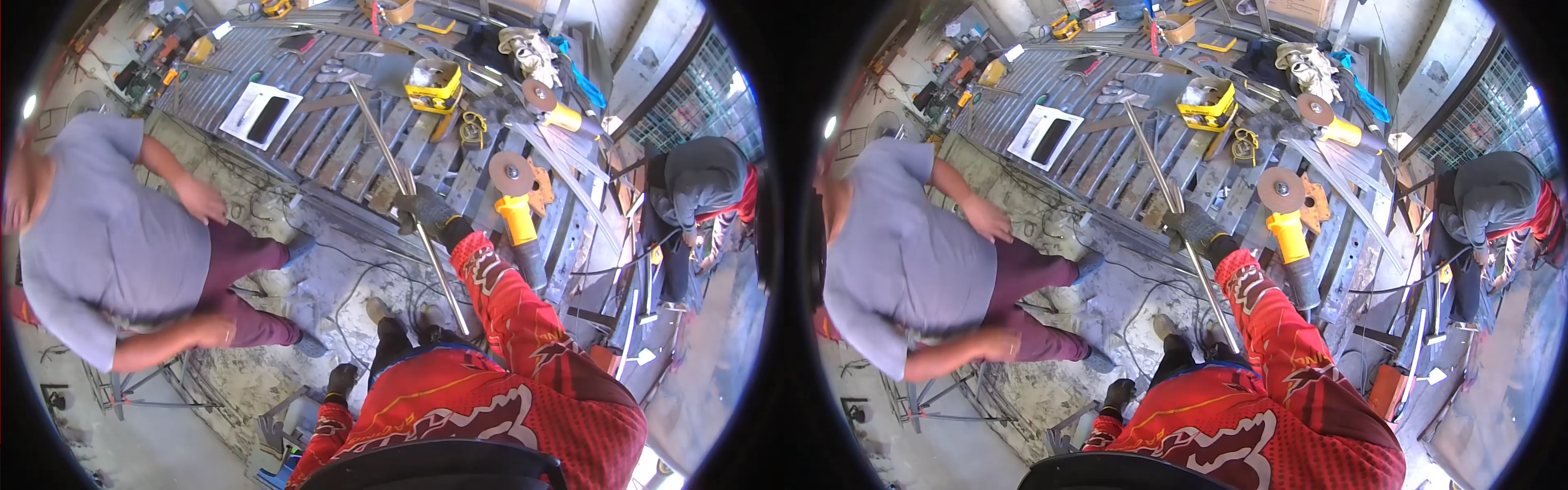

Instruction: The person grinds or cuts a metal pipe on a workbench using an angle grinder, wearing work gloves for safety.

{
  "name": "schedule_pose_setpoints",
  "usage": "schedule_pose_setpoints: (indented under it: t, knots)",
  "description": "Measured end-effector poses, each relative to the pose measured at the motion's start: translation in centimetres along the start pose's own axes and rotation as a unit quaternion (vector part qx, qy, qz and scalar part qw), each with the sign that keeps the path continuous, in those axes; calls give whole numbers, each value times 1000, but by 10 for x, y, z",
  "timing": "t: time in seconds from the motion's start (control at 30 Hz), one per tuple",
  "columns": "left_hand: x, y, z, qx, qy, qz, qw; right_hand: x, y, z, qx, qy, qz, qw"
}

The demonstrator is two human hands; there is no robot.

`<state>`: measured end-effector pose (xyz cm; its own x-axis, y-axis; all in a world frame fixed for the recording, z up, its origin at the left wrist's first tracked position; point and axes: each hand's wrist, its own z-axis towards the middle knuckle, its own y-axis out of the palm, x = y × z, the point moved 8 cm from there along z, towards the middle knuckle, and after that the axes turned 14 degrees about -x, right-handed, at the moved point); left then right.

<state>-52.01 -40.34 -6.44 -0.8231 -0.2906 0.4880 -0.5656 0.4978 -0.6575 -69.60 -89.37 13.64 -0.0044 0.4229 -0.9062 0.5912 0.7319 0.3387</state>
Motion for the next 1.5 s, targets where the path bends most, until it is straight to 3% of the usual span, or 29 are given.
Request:
schedule_pose_setpoints:
  t: [0.07, 0.1, 0.13, 0.17, 0.23, 0.27, 0.3, 0.37, 0.43, 0.5, 0.63, 0.67, 0.7, 0.73, 0.77, 0.83, 0.93, 0.97, 1.0, 1.03, 1.07, 1.1, 1.13, 1.17, 1.2, 1.23, 1.27, 1.37, 1.5]
  knots:
    - [3, 0, 2, -9, -22, -25, 999, 0, 1, -1, 2, 3, 19, 1000]
    - [-8, 2, -1, -17, -121, -192, 974, -1, 2, -2, 1, 2, 37, 999]
    - [-16, 10, -9, -25, -216, -351, 911, -1, 3, -1, -13, 0, 36, 999]
    - [-28, 18, -7, -25, -217, -353, 910, -2, 4, -2, -14, 2, 36, 999]
    - [-18, 10, 6, 33, -38, -168, 984, -5, 5, -3, -11, -1, 18, 1000]
    - [-11, 8, 2, -20, -169, -300, 938, -4, 7, -3, -14, 3, 16, 1000]
    - [5, -4, 13, -17, -59, -94, 994, -5, 7, -4, -7, -1, 22, 1000]
    - [5, -2, 22, -34, -101, -163, 981, -8, 8, -4, -3, -1, 26, 1000]
    - [37, -14, 31, 2, 36, 52, 998, -9, 7, -4, 9, 8, 15, 1000]
    - [40, -15, 47, -17, 28, 43, 999, -4, 3, 2, 0, 12, 8, 1000]
    - [68, -40, 63, 48, 82, 105, 990, -3, 5, 4, -13, 9, 22, 1000]
    - [67, -37, 77, -32, 25, 177, 983, -2, 5, 3, -6, 25, 21, 999]
    - [74, -44, 82, -31, 23, 174, 984, -1, 5, 4, -9, 28, 19, 999]
    - [68, -67, 79, 7, -67, -37, 997, 0, 4, 5, -18, 29, 10, 999]
    - [52, -74, 77, 43, -150, -244, 957, 2, 2, 7, -25, 29, 0, 999]
    - [51, -86, 96, 6, -156, -270, 950, 2, 0, 6, -14, 48, -22, 999]
    - [44, -110, 133, 19, -108, -288, 951, 14, -6, 8, -36, 64, 14, 997]
    - [54, -142, 144, 87, -49, -300, 949, -5, -5, 7, -29, -95, -245, 964]
    - [70, -173, 161, 145, 22, -313, 938, 25, -19, 3, 3, -42, -21, 999]
    - [81, -207, 179, 179, 57, -304, 934, 64, -46, 25, 14, -98, -240, 966]
    - [125, -260, 179, 170, 91, -382, 904, 63, -36, 31, 22, -54, -225, 973]
    - [147, -302, 188, 230, 174, -259, 922, 52, -29, 30, 41, -15, -205, 978]
    - [182, -341, 188, 221, 175, -365, 887, 18, -70, -1, 130, -32, -205, 970]
    - [197, -373, 188, 294, 248, -230, 894, 19, -61, -41, 139, -19, -205, 969]
    - [196, -394, 220, 166, 338, -312, 872, 17, -44, -56, 156, -5, -209, 966]
    - [200, -418, 250, 192, 271, -134, 934, 14, -26, -59, 171, 15, -208, 963]
    - [253, -452, 223, 296, 316, -27, 901, 13, -6, -58, 178, 37, -199, 963]
    - [350, -447, 290, 196, 475, -36, 858, -13, 13, -9, 96, 118, -164, 975]
    - [376, -442, 299, 135, 532, -34, 835, -14, 21, -9, 154, 122, -146, 970]
